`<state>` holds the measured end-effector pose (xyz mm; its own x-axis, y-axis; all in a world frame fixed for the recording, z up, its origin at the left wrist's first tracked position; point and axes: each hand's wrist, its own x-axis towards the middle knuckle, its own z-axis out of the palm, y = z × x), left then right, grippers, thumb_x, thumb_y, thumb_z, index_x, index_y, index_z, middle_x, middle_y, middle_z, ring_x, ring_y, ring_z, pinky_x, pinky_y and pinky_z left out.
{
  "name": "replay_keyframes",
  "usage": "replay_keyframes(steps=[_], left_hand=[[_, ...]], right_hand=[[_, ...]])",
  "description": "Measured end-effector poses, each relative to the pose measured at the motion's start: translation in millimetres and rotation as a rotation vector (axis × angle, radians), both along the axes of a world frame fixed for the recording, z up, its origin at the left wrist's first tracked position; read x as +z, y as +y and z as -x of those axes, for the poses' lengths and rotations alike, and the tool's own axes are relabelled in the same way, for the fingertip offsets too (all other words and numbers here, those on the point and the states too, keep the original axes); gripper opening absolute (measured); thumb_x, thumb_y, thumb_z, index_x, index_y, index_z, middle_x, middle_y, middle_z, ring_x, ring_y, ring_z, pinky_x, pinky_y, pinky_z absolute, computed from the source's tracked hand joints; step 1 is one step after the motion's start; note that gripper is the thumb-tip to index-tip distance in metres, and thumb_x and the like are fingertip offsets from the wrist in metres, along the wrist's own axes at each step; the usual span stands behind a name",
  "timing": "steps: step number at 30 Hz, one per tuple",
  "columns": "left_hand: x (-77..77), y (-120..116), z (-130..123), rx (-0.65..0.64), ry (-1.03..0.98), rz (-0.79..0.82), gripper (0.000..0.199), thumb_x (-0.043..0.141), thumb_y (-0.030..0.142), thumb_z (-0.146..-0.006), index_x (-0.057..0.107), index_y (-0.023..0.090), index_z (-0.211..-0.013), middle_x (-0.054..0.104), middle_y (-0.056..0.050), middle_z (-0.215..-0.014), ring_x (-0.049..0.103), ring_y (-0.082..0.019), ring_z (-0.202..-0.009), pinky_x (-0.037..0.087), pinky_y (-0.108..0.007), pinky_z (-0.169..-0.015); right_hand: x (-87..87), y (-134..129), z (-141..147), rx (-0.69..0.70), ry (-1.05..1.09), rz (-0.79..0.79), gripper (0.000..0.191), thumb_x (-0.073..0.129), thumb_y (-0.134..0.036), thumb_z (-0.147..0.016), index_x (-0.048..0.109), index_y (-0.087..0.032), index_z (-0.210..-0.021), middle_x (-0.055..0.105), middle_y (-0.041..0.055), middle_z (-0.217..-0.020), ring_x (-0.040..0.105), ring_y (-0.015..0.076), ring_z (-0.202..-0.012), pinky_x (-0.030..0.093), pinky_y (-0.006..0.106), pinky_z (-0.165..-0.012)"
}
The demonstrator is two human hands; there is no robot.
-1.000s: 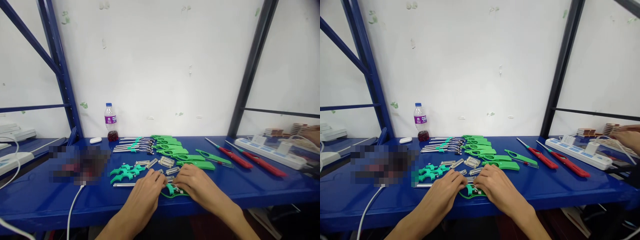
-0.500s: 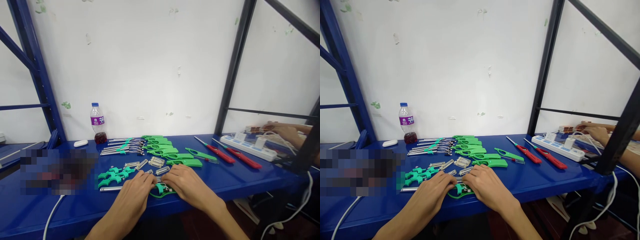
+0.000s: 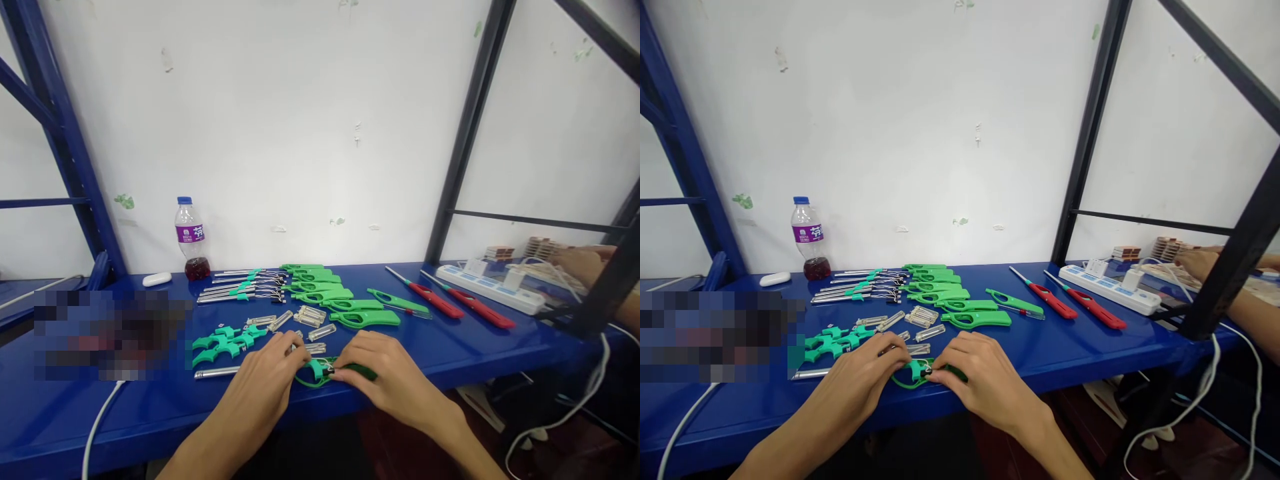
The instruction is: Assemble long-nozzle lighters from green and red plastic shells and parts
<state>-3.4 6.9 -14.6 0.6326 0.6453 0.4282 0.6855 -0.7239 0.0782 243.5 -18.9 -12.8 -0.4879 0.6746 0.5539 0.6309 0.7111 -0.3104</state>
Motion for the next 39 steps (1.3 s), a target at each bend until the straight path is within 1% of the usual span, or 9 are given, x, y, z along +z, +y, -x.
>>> replay_keyframes(steps=[5,8,10,13,17,21,26,30,39], left_hand=[[2.5,-1,3,-0.04,0.02,0.001,0.041,0.039,-0.001,-0.097,0.07,0.024,-0.109,0.069,-0.007,-0.112,0.068,-0.023,-0.096,0.053,-0.031,-0.07],[3.7,0,9,-0.089,0.008,-0.008,0.045,0.038,-0.001,-0.097,0.07,0.026,-0.116,0.07,-0.006,-0.117,0.069,-0.023,-0.101,0.056,-0.033,-0.078],[2.8,1,16,-0.101,-0.025,-0.052,0.046,0.038,0.001,-0.098,0.07,0.025,-0.119,0.072,-0.007,-0.117,0.069,-0.023,-0.104,0.057,-0.036,-0.085],[-1.9,-1,31,-0.065,-0.067,-0.136,0.041,0.04,0.007,-0.101,0.071,0.024,-0.12,0.073,-0.007,-0.116,0.069,-0.025,-0.105,0.057,-0.041,-0.088],[-11.4,-6,46,0.0,-0.118,-0.181,0.031,0.046,0.021,-0.104,0.073,0.027,-0.118,0.076,-0.005,-0.114,0.071,-0.025,-0.102,0.056,-0.041,-0.088],[-17.1,-7,46,0.051,-0.196,-0.197,0.029,0.047,0.028,-0.106,0.075,0.025,-0.115,0.076,-0.005,-0.113,0.071,-0.025,-0.103,0.055,-0.041,-0.089],[-14.6,-5,41,0.019,-0.185,-0.231,0.031,0.045,0.02,-0.105,0.076,0.024,-0.109,0.078,-0.003,-0.102,0.072,-0.023,-0.092,0.053,-0.04,-0.082],[-13.7,-6,43,0.007,-0.224,-0.256,0.031,0.045,0.016,-0.104,0.075,0.024,-0.11,0.078,-0.003,-0.101,0.071,-0.022,-0.091,0.052,-0.038,-0.081],[-14.8,-8,43,-0.057,-0.285,-0.138,0.029,0.049,0.016,-0.103,0.075,0.027,-0.111,0.076,-0.001,-0.101,0.069,-0.019,-0.088,0.055,-0.031,-0.076]], right_hand=[[-11.2,0,0,0.021,0.026,-0.003,0.013,0.065,-0.03,-0.103,0.073,-0.022,-0.096,0.075,-0.0001,-0.093,0.066,0.0167,-0.085,0.045,0.03,-0.077],[-12.2,1,-1,0.015,0.02,0.006,0.015,0.063,-0.03,-0.104,0.073,-0.022,-0.097,0.075,0.001,-0.094,0.065,0.0173,-0.086,0.046,0.03,-0.077],[-11.5,1,-2,0.022,0.018,0.02,0.015,0.062,-0.029,-0.105,0.074,-0.022,-0.098,0.075,0.0014,-0.096,0.065,0.0176,-0.087,0.047,0.03,-0.078],[-10.9,2,-4,0.049,0.023,0.037,0.016,0.061,-0.029,-0.105,0.074,-0.023,-0.1,0.076,0.0018,-0.098,0.066,0.018,-0.09,0.047,0.031,-0.081],[-11.4,4,-4,0.069,0.051,0.044,0.015,0.061,-0.028,-0.105,0.075,-0.022,-0.102,0.077,0.0011,-0.099,0.067,0.0178,-0.092,0.048,0.031,-0.083],[-11.7,4,-4,0.069,0.1,0.059,0.013,0.064,-0.03,-0.104,0.075,-0.023,-0.101,0.078,0.0003,-0.098,0.068,0.0172,-0.091,0.049,0.03,-0.083],[-11.5,3,-4,0.066,0.119,0.075,0.011,0.066,-0.03,-0.103,0.076,-0.024,-0.101,0.078,-0.0004,-0.096,0.068,0.0171,-0.09,0.049,0.03,-0.082],[-12.3,3,-4,0.064,0.128,0.073,0.011,0.067,-0.029,-0.102,0.076,-0.024,-0.1,0.078,-0.001,-0.095,0.068,0.0167,-0.089,0.049,0.03,-0.082],[-13.4,5,-3,0.043,0.129,0.084,0.012,0.067,-0.032,-0.102,0.077,-0.025,-0.1,0.078,-0.001,-0.095,0.069,0.0165,-0.089,0.05,0.03,-0.082]])
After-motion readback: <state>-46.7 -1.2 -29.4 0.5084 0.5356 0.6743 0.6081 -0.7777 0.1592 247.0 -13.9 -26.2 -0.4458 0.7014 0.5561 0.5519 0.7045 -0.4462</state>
